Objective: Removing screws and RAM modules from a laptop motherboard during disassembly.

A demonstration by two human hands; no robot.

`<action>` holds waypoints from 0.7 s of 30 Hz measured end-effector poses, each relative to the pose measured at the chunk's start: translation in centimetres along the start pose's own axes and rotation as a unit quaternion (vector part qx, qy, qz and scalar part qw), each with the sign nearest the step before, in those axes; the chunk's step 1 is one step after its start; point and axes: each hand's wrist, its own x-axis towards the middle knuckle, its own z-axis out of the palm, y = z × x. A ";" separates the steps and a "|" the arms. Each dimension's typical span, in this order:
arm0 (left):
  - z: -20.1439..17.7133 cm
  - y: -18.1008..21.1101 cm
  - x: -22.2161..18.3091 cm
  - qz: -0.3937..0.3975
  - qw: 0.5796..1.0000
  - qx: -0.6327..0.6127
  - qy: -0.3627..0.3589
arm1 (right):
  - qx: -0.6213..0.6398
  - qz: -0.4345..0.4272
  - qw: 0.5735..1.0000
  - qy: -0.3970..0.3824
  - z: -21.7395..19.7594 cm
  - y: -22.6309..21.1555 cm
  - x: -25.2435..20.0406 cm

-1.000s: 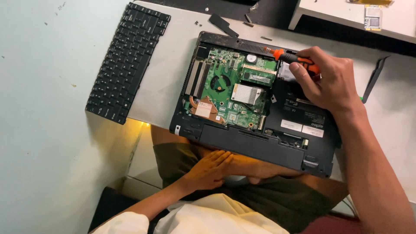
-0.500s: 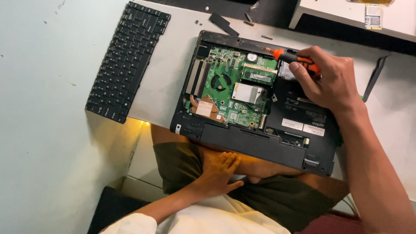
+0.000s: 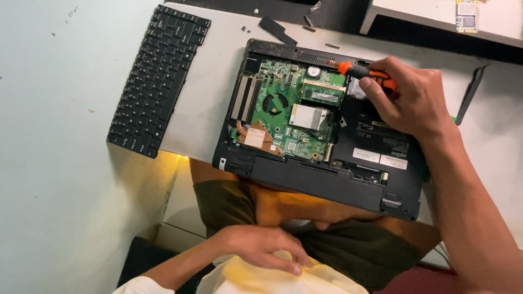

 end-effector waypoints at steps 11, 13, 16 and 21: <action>-24.4 11.4 0.2 0.110 0.751 0.494 0.424 | 0.088 0.041 0.990 0.097 -0.5 0.1 0.2; -27.0 9.9 1.2 0.085 0.748 0.517 0.407 | 0.144 0.063 0.981 0.117 -1.3 -0.9 0.9; -27.0 8.7 1.8 0.040 0.773 0.520 0.361 | 0.252 0.083 0.956 0.125 -1.6 -1.5 1.2; -26.5 9.2 1.5 0.014 0.773 0.509 0.380 | 0.175 0.090 0.978 0.071 -1.3 -1.0 0.8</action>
